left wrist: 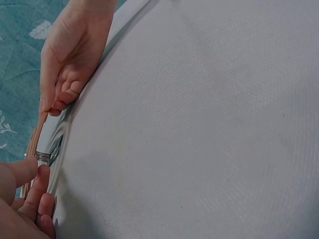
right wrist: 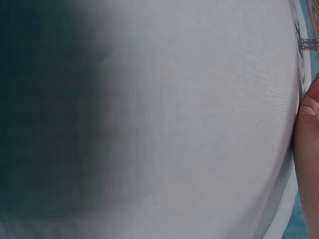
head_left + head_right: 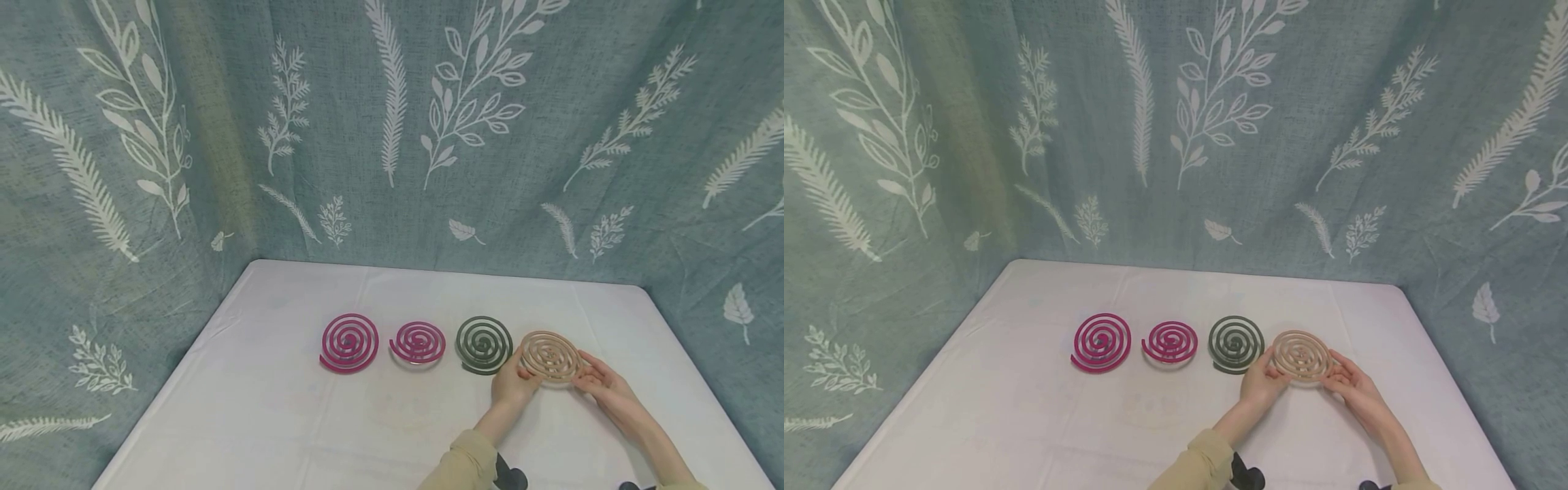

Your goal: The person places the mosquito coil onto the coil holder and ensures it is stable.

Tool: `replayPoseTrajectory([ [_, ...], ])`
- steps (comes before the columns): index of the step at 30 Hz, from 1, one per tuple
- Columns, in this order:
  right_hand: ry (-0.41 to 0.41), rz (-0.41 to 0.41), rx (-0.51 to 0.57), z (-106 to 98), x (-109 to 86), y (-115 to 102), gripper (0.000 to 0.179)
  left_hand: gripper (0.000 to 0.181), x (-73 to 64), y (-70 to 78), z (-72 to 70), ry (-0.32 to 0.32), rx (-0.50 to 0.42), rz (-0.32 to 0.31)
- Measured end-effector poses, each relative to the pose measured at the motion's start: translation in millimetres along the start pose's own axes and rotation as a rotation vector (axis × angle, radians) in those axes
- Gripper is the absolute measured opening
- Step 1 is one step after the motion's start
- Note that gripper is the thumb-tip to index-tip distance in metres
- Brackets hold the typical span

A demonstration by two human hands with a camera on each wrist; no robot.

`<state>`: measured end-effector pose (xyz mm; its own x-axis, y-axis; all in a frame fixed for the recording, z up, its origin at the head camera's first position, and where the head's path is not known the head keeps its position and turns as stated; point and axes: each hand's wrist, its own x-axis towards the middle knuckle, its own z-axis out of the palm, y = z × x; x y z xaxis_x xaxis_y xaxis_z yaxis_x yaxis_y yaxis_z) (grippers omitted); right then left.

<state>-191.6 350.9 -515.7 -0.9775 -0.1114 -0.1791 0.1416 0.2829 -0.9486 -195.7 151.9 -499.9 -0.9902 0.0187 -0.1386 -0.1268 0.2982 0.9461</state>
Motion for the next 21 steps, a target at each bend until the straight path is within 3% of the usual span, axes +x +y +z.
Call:
replayPoseTrajectory([
  [21, -0.012, -0.003, 0.017, -0.5, 1.1, 1.5, 0.076, 0.063, 0.3, 1.1, 0.7, 0.008, 0.004, -0.030],
])
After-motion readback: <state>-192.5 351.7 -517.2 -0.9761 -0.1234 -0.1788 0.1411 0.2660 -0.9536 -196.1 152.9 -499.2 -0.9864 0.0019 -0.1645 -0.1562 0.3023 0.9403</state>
